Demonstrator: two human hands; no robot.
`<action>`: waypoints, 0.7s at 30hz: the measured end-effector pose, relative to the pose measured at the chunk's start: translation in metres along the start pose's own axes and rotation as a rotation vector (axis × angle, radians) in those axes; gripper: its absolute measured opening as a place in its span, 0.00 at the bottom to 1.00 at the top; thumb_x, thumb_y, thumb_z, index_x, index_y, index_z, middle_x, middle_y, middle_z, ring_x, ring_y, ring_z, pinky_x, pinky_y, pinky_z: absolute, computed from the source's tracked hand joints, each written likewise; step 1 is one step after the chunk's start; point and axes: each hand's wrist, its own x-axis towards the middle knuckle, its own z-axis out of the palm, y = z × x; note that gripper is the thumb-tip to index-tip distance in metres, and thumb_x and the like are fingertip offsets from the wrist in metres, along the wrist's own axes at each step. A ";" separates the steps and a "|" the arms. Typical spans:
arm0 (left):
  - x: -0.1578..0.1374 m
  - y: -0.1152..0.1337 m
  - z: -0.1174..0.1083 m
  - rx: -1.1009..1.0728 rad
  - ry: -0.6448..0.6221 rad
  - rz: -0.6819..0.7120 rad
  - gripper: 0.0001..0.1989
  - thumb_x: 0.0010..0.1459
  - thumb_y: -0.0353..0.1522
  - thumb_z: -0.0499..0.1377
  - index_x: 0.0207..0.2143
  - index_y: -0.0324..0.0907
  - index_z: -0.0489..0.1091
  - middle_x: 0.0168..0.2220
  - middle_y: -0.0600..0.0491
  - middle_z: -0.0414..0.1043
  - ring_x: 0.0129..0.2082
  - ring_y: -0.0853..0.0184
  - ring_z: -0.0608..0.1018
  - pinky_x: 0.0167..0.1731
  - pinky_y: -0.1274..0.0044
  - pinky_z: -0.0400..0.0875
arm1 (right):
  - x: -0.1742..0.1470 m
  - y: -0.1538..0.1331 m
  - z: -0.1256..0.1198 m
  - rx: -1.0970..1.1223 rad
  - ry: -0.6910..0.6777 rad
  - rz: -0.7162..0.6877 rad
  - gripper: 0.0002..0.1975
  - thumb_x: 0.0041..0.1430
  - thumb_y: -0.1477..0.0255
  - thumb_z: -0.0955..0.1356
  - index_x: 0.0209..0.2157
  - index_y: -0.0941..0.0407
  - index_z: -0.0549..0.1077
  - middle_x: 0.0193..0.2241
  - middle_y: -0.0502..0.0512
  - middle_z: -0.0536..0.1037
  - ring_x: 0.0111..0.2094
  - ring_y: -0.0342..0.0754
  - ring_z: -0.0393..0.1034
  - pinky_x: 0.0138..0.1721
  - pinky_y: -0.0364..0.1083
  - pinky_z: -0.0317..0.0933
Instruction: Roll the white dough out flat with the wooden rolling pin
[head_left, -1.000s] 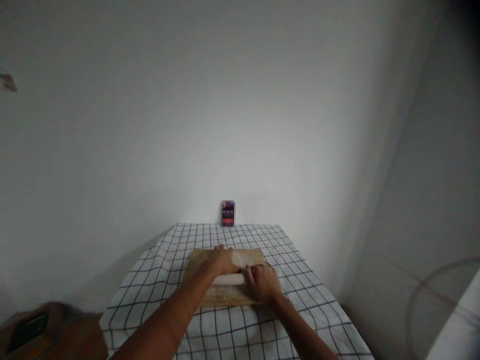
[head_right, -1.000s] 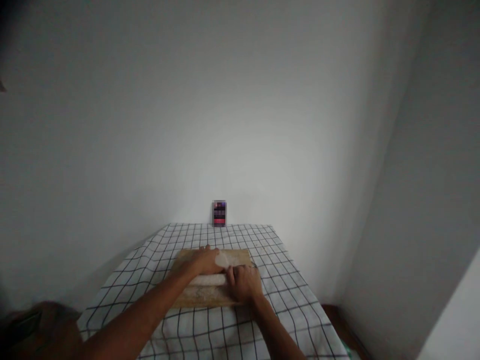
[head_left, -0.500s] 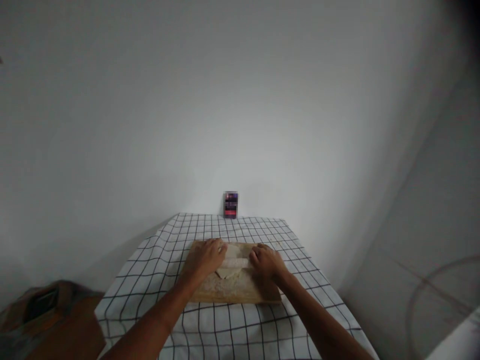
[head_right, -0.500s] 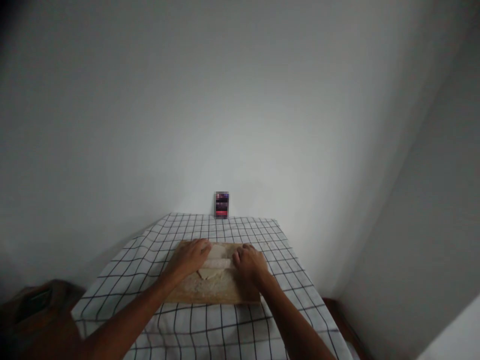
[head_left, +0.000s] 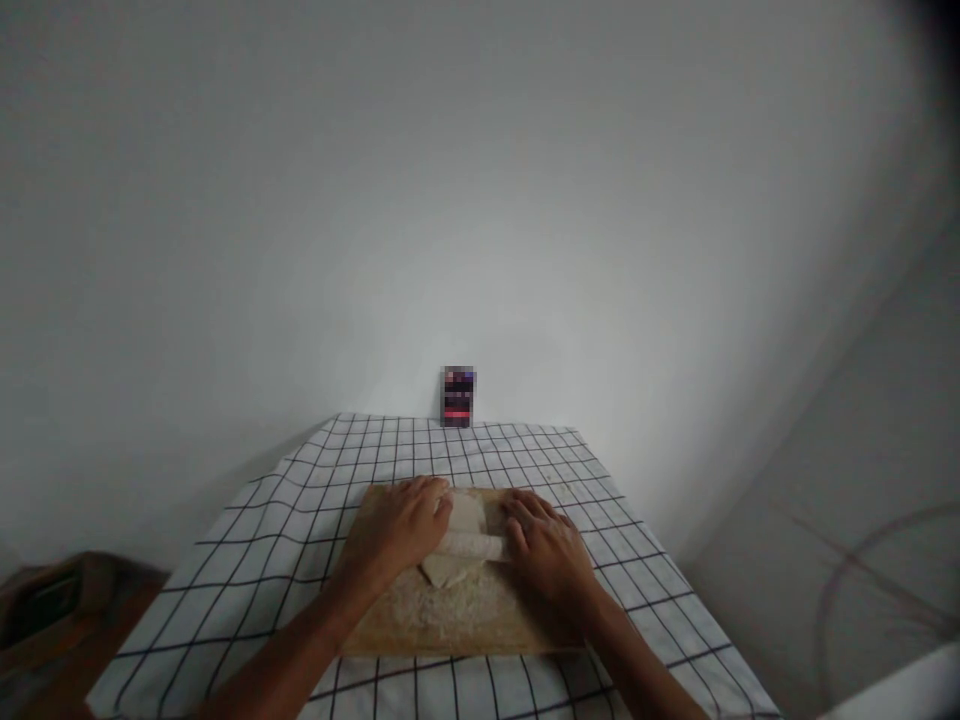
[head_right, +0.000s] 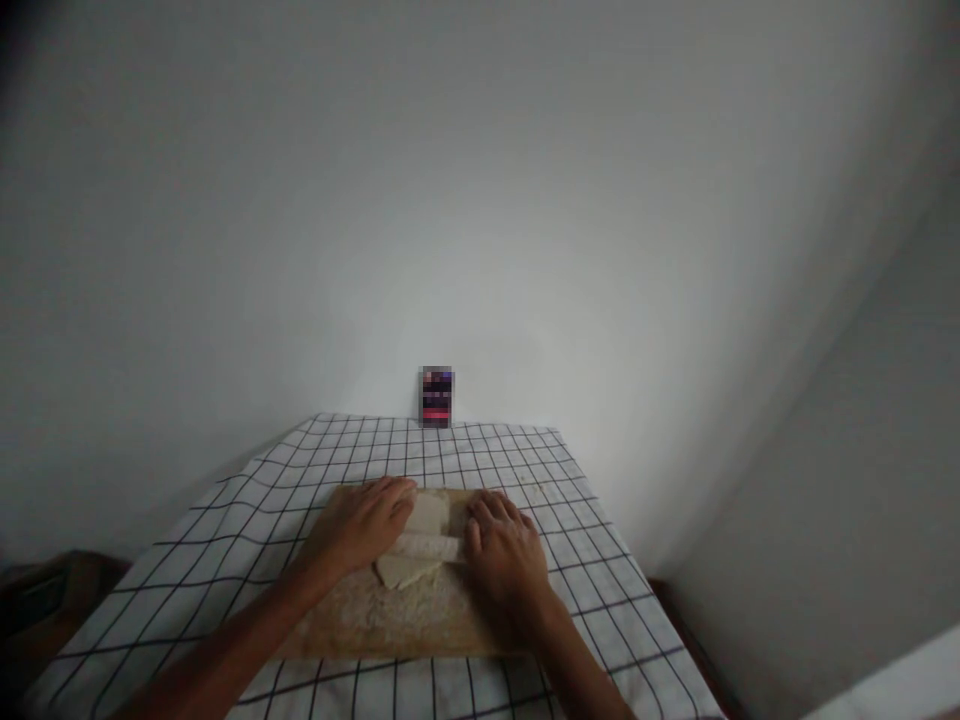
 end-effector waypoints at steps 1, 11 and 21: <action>-0.005 0.001 -0.002 -0.001 0.002 0.031 0.16 0.73 0.33 0.55 0.56 0.43 0.79 0.56 0.48 0.86 0.57 0.56 0.84 0.61 0.61 0.76 | -0.005 -0.001 0.000 0.000 0.005 -0.004 0.22 0.78 0.69 0.58 0.62 0.52 0.76 0.69 0.60 0.74 0.71 0.55 0.65 0.68 0.57 0.64; -0.022 0.013 -0.019 0.012 -0.088 -0.036 0.20 0.73 0.33 0.53 0.61 0.44 0.75 0.61 0.46 0.82 0.62 0.52 0.81 0.65 0.57 0.73 | 0.008 -0.002 -0.005 -0.019 -0.042 -0.037 0.24 0.79 0.69 0.56 0.64 0.55 0.77 0.69 0.61 0.75 0.72 0.54 0.64 0.72 0.57 0.59; -0.024 0.019 -0.027 0.029 -0.134 -0.044 0.21 0.74 0.34 0.51 0.64 0.43 0.73 0.64 0.44 0.79 0.64 0.52 0.78 0.67 0.56 0.70 | 0.000 0.000 -0.003 0.002 -0.021 -0.028 0.24 0.79 0.69 0.56 0.63 0.53 0.77 0.70 0.60 0.74 0.72 0.55 0.65 0.71 0.58 0.61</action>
